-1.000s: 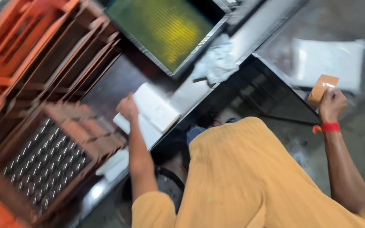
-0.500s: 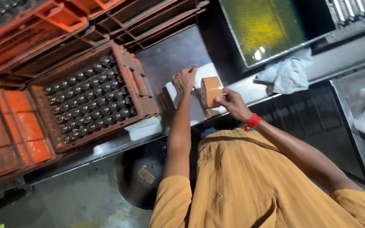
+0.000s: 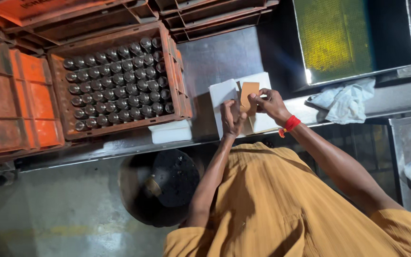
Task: The person places metal components one at a time into a cardboard box, closes the box flaps, and wraps tape around the box to secure it. The person then carries the taped box across the floor and returns to the workbench.
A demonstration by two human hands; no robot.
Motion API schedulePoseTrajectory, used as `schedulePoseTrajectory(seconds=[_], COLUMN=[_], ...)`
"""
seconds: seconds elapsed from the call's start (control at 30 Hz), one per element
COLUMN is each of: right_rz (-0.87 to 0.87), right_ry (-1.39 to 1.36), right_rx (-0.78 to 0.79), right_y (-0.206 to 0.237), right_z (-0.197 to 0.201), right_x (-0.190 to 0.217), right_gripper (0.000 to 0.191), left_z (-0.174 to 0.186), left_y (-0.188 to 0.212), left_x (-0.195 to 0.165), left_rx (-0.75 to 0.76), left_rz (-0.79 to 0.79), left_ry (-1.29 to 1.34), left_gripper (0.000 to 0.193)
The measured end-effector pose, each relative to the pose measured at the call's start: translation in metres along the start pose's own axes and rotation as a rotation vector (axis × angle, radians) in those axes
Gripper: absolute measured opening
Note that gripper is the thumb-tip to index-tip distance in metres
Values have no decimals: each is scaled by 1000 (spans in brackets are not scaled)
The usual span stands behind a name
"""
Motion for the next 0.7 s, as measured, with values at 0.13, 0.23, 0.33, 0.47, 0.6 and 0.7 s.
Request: schedulePoseTrajectory(seconds=[0.13,0.23,0.33,0.47,0.6,0.7], right_rz=[-73,-60,-31,-164,-311,43], right_ry=[-255,-579,-771,-824,-258,487], right_rx=[-133,-167,-108,8,-51,-255], right_y=[23,41,47,58,97,119], right_z=[-1,-3,0,0,1,14], right_x=[-25,-43,-49,-45,-26,20], right_gripper=[41,40,40,39,38,43], left_z=[-11,-17,-23,-27,-27,-22], left_y=[16,14,18,21,27,27], left_x=[-5,-24,-27,-5,9,7], left_rx=[247,227,182,187,213,112], left_rz=[44,-205,-190,-12,115,-16], left_ry=[-194,-153,-151,-144,-183,-204], left_gripper=[64,93,102,88,81,67])
Point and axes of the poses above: each hand's wrist, its own y-axis away from the middle knuckle, its own z-axis out of the back of the hand, x = y × z, the point moved 4 cm from there along -y, towards the middle knuckle, and after that the axes turned 4 degrees about -z, right-handed, at the moved point
